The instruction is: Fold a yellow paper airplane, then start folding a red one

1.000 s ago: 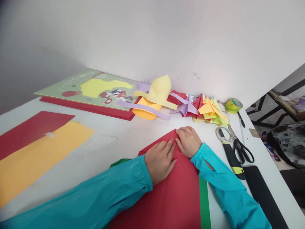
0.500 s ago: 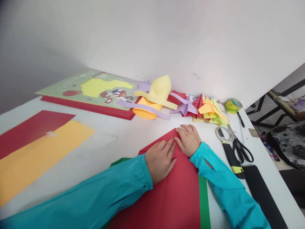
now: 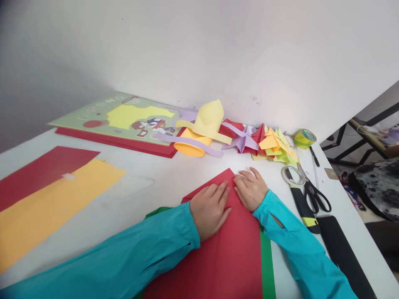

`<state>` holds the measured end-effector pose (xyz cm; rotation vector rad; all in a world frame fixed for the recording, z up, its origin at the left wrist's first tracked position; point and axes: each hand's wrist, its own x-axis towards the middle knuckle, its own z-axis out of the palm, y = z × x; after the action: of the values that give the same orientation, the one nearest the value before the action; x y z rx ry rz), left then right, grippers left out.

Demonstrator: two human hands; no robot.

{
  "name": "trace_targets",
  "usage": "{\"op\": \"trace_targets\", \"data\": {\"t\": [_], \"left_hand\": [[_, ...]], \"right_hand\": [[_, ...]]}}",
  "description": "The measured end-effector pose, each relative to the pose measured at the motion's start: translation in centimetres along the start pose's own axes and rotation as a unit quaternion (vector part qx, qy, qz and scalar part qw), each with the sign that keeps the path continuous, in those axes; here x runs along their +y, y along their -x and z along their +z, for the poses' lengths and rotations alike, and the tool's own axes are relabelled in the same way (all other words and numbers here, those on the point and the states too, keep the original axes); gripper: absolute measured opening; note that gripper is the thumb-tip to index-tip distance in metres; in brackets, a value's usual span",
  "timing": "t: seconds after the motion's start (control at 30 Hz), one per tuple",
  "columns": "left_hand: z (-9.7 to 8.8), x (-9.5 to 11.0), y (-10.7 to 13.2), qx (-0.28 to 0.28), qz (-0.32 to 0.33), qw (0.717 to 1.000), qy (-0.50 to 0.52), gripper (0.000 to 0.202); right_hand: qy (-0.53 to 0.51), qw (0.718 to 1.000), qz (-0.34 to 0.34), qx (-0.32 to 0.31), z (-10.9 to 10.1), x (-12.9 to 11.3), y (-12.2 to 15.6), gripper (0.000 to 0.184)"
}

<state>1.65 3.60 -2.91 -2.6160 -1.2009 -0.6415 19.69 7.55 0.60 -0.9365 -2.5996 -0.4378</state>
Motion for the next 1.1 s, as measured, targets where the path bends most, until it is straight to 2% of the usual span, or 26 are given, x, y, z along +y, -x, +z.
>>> {"op": "trace_targets", "data": {"t": [0.23,0.47,0.8,1.1], "left_hand": [[-0.1,0.0,-0.1,0.036,0.004,0.999,-0.010,0.049],[-0.2,-0.1,-0.1,-0.001,0.008,1.000,-0.009,0.049],[0.0,-0.1,0.0,-0.003,0.003,1.000,-0.006,0.049],[0.1,-0.2,0.1,-0.002,0.008,1.000,-0.010,0.050]], "right_hand": [[0.003,1.000,0.002,0.008,-1.2,-0.5,2.2,0.023],[0.008,1.000,0.005,0.008,-2.5,-1.2,3.9,0.024],[-0.050,0.998,0.029,0.025,-3.2,-0.9,6.9,0.027],[-0.069,0.996,0.017,0.055,-4.0,-0.9,7.2,0.017]]}}
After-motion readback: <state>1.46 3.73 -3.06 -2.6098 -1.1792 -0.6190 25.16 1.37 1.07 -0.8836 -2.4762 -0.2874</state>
